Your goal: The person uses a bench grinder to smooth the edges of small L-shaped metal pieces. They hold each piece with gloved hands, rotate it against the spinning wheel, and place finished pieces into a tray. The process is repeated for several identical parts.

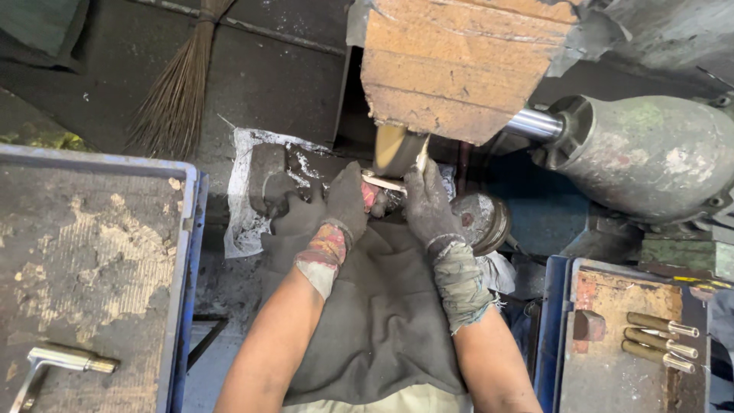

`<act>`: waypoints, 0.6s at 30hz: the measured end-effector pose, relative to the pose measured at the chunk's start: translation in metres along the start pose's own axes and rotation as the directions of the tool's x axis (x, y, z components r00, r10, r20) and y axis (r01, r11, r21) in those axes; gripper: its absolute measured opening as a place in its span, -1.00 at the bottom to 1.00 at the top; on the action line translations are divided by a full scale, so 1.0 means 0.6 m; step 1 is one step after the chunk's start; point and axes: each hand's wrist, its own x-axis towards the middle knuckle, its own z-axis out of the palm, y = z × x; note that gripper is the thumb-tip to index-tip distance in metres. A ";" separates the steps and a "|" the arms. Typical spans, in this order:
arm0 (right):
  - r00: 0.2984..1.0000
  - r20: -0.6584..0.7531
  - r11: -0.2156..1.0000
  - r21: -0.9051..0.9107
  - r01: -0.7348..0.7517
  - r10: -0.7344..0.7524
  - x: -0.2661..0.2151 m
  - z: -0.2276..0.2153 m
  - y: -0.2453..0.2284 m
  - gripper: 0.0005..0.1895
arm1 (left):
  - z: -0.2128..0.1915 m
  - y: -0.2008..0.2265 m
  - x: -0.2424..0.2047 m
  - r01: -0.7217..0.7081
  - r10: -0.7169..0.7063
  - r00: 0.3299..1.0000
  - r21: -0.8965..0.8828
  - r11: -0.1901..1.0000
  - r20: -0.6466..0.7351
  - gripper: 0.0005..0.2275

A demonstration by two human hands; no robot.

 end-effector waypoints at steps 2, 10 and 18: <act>0.983 0.076 0.942 0.281 -0.183 0.168 0.002 -0.002 -0.001 -0.69 | -0.007 -0.012 0.009 0.014 -0.014 1.000 -0.003 1.000 0.012 -0.65; 0.883 0.206 0.797 0.378 -0.470 0.422 0.019 -0.032 -0.018 -0.68 | -0.019 -0.046 0.046 -0.022 0.026 0.997 -0.060 0.998 0.073 -0.65; 0.999 0.020 0.958 -0.285 -0.041 0.049 -0.008 0.024 -0.013 -0.60 | -0.010 -0.011 0.021 0.033 -0.033 0.999 0.027 0.999 0.020 -0.61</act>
